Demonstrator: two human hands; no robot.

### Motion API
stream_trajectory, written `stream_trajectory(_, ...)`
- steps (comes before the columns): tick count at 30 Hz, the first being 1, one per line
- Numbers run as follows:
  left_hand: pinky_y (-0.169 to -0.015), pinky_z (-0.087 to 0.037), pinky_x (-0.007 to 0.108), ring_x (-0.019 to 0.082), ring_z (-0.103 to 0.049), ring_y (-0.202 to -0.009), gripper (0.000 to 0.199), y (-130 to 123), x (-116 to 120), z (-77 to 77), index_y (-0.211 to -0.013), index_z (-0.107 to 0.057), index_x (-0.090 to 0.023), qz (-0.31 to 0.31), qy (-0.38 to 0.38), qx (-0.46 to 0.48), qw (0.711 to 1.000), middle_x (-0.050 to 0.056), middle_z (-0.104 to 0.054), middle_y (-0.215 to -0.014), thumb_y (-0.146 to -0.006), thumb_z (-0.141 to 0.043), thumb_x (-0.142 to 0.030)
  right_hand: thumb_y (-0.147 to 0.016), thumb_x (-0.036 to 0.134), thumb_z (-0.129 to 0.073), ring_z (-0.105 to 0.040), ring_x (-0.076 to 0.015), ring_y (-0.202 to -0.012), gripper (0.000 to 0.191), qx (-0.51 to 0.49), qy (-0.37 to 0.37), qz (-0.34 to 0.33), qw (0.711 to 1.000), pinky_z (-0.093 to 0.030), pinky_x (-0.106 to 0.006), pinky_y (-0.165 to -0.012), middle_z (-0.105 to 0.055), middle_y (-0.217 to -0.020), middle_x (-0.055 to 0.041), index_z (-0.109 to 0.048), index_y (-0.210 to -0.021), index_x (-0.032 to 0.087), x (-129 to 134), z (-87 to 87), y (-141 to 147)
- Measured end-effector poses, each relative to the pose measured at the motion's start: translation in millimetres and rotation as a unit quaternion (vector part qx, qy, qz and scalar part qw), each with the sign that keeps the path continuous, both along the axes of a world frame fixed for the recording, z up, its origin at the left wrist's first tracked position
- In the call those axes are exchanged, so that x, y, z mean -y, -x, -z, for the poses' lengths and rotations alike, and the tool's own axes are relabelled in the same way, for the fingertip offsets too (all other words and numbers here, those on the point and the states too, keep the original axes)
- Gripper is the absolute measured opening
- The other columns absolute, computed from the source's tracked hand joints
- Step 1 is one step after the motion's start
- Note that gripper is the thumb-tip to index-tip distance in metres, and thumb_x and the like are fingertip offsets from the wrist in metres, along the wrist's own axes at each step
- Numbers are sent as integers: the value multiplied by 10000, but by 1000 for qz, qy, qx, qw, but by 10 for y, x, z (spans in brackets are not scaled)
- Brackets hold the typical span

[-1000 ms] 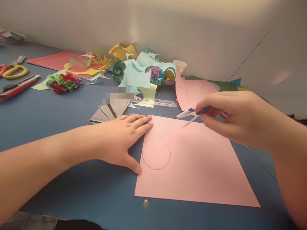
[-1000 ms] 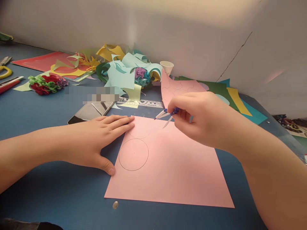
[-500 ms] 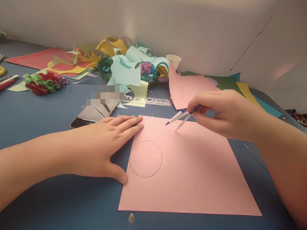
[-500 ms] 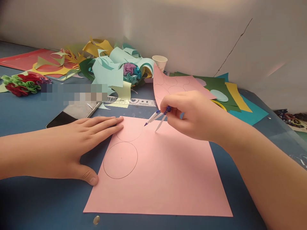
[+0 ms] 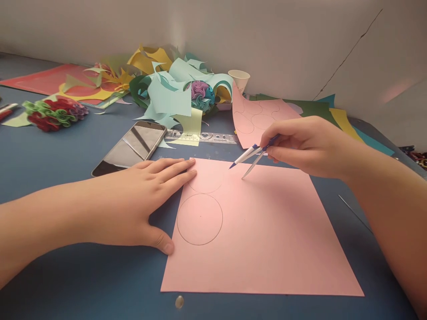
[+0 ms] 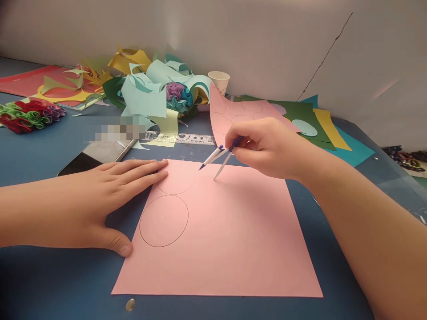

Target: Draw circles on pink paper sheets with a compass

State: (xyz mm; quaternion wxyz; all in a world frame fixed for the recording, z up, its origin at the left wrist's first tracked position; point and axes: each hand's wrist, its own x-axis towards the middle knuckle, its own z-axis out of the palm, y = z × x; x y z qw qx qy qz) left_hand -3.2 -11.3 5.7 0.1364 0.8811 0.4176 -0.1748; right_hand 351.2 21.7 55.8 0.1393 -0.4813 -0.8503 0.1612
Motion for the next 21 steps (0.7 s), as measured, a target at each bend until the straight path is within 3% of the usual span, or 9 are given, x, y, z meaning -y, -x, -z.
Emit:
stream_trajectory(6, -1357, -243, 645, 507, -195, -1680, 1334, -11, 0, -2, -1769, -138, -321, -11, 4, 25, 1000, 25, -57, -1852, -727, -687, -949, -935, 138, -595, -699, -224, -686, 176, -1, 1, 6, 1000, -494, -365, -583, -750, -783, -12, -697, -947, 281, -12, 28, -31)
stream_trajectory(12, -1356, -244, 642, 487, -170, -1692, 1345, 15, 10, 24, -1764, -66, -322, 5, -10, 19, 1000, 17, -11, -1852, -740, -613, -999, -950, 188, -613, -715, -247, -731, 143, -5, -13, -2, 1000, -500, -381, -593, -762, -782, -19, -713, -930, 288, -32, 53, -44)
stream_trajectory(21, -1359, -244, 642, 498, -181, -1686, 1345, 24, 12, 35, -1765, -78, -327, 1, -10, 28, 1000, 5, -27, -1855, -734, -608, -1009, -909, 134, -612, -723, -252, -752, 184, 13, -28, 21, 999, -490, -378, -619, -772, -781, -12, -722, -926, 281, -44, 64, -40)
